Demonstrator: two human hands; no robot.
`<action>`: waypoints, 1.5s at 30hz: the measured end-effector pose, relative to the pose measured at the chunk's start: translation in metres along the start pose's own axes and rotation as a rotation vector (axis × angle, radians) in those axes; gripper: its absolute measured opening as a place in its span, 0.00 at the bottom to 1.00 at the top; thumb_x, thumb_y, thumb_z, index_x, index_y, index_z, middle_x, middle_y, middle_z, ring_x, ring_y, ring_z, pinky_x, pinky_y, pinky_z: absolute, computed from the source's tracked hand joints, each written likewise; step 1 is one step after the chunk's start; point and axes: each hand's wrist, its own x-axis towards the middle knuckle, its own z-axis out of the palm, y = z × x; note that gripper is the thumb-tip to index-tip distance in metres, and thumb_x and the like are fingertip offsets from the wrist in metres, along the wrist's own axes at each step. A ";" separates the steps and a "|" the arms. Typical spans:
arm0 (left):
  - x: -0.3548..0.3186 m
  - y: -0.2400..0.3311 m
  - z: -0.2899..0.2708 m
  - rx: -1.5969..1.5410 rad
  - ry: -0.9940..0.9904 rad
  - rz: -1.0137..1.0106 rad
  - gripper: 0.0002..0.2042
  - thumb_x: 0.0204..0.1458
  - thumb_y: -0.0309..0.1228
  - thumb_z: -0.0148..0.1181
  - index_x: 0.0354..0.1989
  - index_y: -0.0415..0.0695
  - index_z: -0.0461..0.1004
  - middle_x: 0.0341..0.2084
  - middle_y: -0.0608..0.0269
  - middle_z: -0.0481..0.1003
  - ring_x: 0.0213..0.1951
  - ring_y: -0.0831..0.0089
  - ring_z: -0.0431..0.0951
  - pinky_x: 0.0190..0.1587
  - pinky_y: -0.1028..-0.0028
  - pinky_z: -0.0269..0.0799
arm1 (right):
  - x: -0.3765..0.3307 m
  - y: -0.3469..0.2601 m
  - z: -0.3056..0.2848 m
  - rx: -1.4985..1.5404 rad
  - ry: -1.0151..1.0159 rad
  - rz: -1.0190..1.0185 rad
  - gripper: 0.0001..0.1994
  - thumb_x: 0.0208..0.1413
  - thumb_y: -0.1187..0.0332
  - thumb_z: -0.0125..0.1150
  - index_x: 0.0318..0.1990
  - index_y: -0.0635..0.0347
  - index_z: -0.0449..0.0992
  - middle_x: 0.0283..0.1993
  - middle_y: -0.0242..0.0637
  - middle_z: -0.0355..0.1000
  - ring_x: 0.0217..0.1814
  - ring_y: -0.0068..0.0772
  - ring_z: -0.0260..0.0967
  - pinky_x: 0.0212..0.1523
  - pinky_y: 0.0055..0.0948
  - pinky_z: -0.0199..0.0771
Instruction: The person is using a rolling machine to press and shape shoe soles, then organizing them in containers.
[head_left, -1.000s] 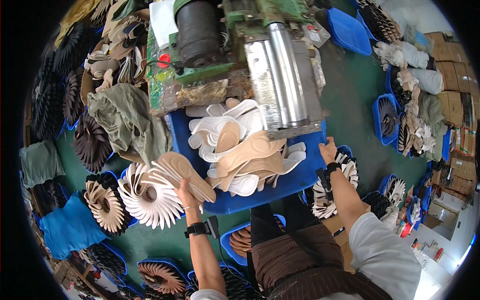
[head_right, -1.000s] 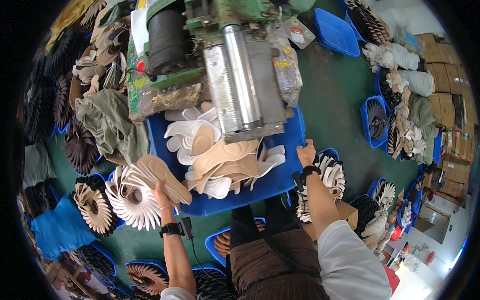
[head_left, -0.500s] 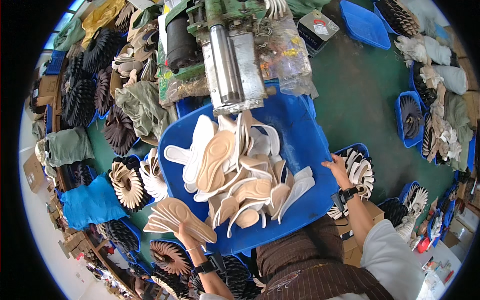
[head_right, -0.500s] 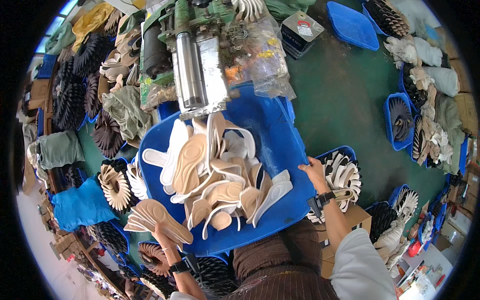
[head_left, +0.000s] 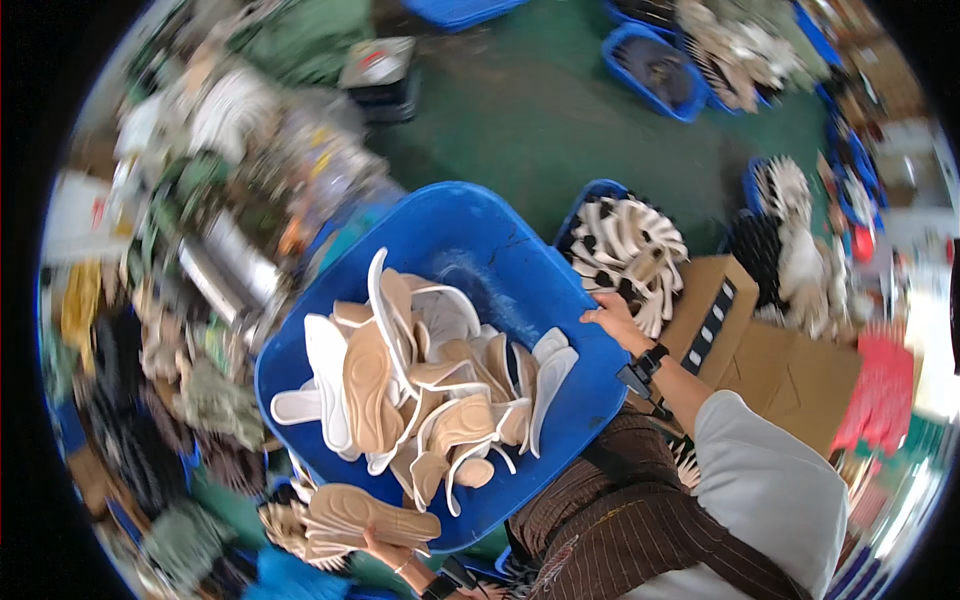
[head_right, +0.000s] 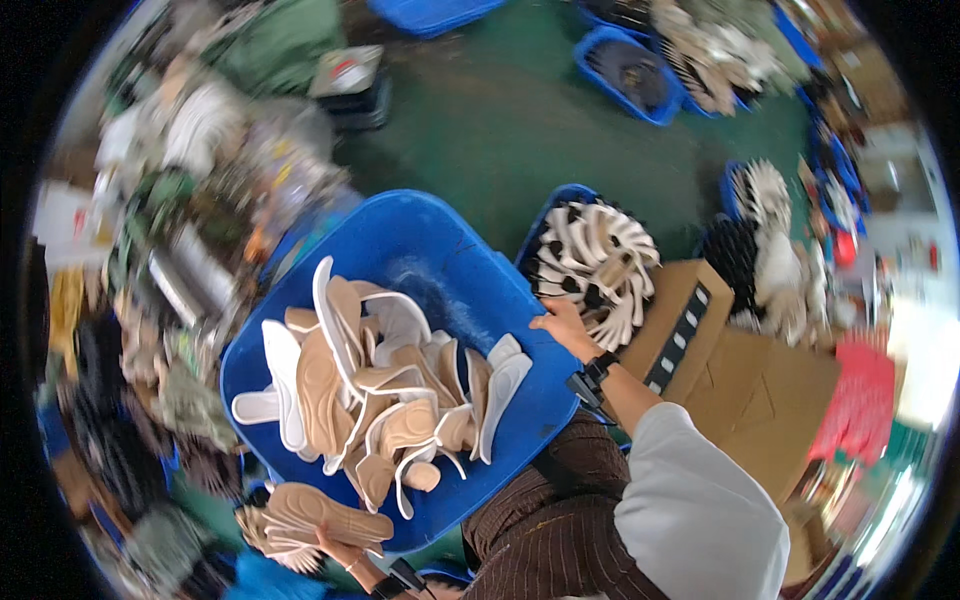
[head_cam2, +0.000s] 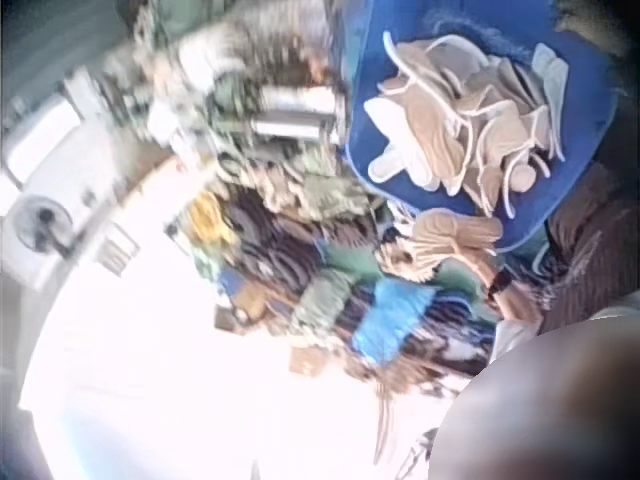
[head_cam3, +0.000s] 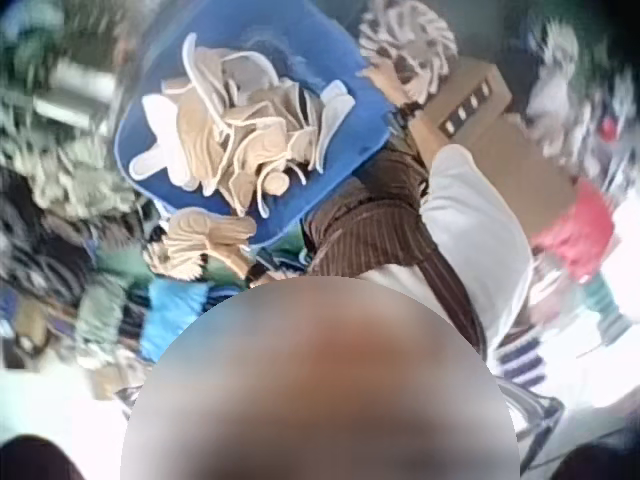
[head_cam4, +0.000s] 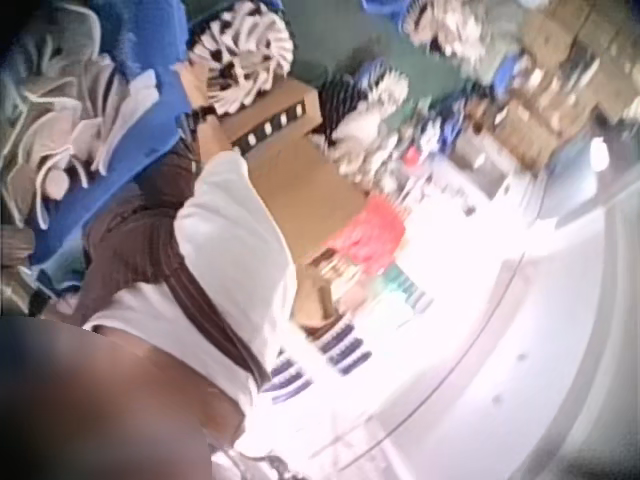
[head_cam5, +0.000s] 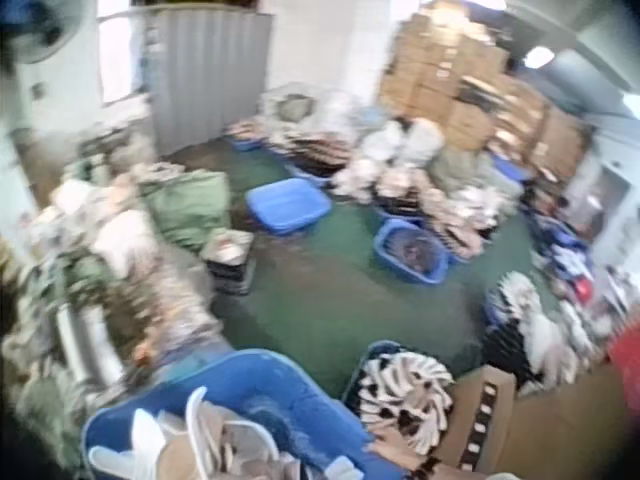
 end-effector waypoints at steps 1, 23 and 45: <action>0.002 0.006 0.013 0.043 -0.040 -0.035 0.33 0.44 0.33 0.56 0.60 0.37 0.55 0.52 0.47 0.65 0.50 0.54 0.69 0.50 0.55 0.69 | -0.014 0.010 -0.009 -0.003 0.047 0.027 0.13 0.36 0.68 0.64 0.31 0.67 0.77 0.23 0.37 0.72 0.26 0.24 0.67 0.31 0.29 0.66; -0.185 -0.231 0.557 0.876 -1.086 -0.081 0.30 0.40 0.24 0.61 0.56 0.35 0.61 0.49 0.51 0.68 0.49 0.59 0.70 0.50 0.62 0.68 | -0.270 0.271 -0.193 0.531 1.250 0.650 0.11 0.37 0.69 0.58 0.28 0.68 0.77 0.21 0.31 0.71 0.25 0.21 0.65 0.28 0.25 0.65; -0.348 -0.461 0.643 1.444 -1.884 -0.099 0.27 0.43 0.22 0.62 0.54 0.31 0.63 0.50 0.54 0.69 0.50 0.66 0.69 0.55 0.70 0.63 | -0.196 0.319 -0.035 2.050 2.040 0.692 0.22 0.47 0.68 0.64 0.51 0.64 0.70 0.47 0.40 0.70 0.44 0.41 0.67 0.47 0.39 0.68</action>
